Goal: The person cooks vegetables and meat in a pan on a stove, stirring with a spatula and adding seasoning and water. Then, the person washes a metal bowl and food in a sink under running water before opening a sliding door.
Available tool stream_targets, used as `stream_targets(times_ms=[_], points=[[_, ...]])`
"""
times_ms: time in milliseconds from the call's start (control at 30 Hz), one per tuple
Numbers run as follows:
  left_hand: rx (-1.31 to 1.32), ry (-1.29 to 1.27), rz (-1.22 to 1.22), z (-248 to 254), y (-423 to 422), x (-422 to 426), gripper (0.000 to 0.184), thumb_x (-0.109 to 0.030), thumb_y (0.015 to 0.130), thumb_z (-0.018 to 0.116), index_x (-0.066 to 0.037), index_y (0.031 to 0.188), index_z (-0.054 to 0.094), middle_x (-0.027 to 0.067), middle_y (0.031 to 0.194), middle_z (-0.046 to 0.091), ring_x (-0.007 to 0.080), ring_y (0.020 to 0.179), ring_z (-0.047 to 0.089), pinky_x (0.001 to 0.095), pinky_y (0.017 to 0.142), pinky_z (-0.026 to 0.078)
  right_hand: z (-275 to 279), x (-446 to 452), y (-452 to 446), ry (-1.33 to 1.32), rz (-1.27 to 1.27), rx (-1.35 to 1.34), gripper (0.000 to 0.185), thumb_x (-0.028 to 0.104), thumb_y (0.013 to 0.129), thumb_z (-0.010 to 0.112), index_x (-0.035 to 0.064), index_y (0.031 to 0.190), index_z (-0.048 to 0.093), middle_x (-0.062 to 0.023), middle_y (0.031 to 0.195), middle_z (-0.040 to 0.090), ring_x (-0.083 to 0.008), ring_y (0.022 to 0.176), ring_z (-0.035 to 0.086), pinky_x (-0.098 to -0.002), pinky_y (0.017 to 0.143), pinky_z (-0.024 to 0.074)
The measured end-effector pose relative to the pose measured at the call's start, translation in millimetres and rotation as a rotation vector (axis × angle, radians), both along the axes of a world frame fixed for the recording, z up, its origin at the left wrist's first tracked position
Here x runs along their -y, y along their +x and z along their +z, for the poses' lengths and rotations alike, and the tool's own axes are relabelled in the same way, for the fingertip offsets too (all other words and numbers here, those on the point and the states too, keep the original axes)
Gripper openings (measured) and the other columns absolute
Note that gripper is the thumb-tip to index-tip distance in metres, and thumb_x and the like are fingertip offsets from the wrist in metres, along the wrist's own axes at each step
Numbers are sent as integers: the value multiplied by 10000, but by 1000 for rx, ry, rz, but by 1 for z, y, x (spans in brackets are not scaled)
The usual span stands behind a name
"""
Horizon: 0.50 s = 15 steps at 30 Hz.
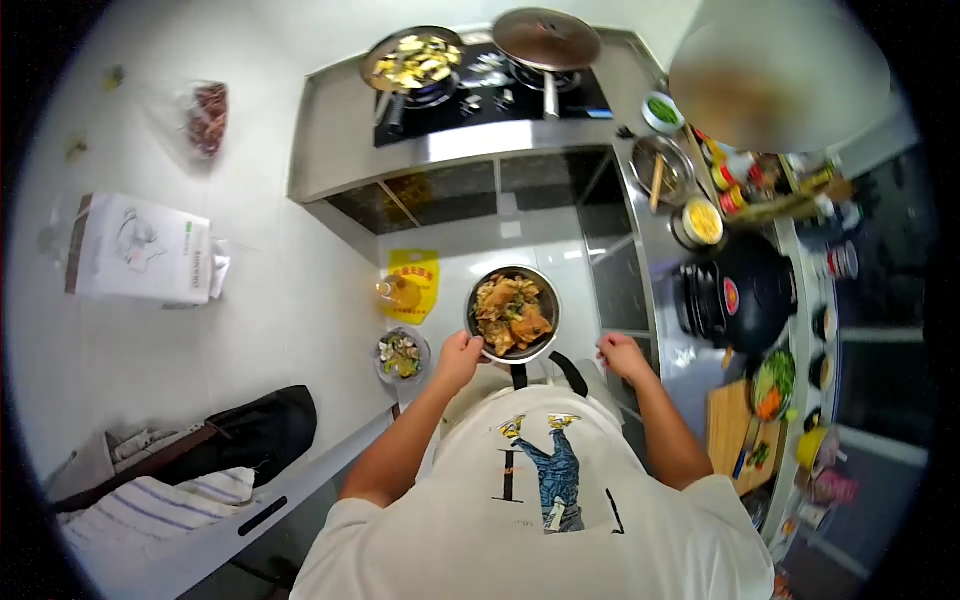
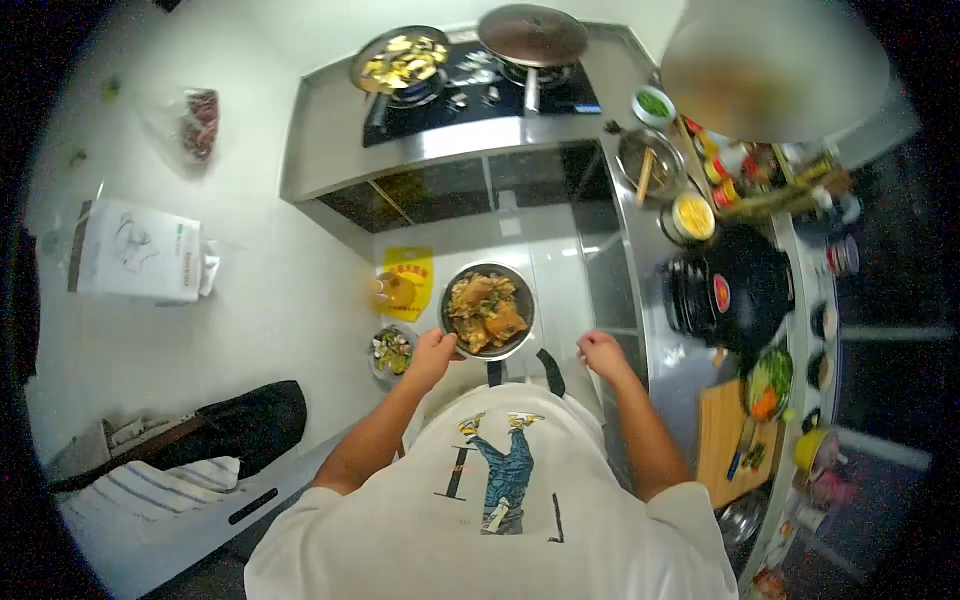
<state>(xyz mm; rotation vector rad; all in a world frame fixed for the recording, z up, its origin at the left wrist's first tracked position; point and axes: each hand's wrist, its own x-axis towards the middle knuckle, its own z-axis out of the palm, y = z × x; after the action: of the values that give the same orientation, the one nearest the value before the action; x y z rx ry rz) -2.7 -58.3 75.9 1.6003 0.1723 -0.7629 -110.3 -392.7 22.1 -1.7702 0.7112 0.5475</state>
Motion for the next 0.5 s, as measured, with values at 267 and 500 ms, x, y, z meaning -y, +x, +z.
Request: stream_targets(times_ms=[267, 500], points=[[66, -56, 472, 17, 54, -78, 184, -105, 904, 439, 20, 967, 558, 88, 898, 634, 166, 760, 634, 316, 669, 554, 71, -99, 281, 213, 301, 167, 205, 221, 858, 548, 28, 904, 601, -67, 779, 634, -137, 598, 593, -271, 528, 487], [67, -39, 922, 44, 99, -93, 183, -87, 896, 431, 27, 956, 562, 106, 881, 639, 177, 734, 629, 332, 671, 547, 133, -194, 493, 297, 279, 341, 249, 289, 841, 592, 44, 882, 596, -30, 730, 599, -114, 616, 549, -268, 551, 461]])
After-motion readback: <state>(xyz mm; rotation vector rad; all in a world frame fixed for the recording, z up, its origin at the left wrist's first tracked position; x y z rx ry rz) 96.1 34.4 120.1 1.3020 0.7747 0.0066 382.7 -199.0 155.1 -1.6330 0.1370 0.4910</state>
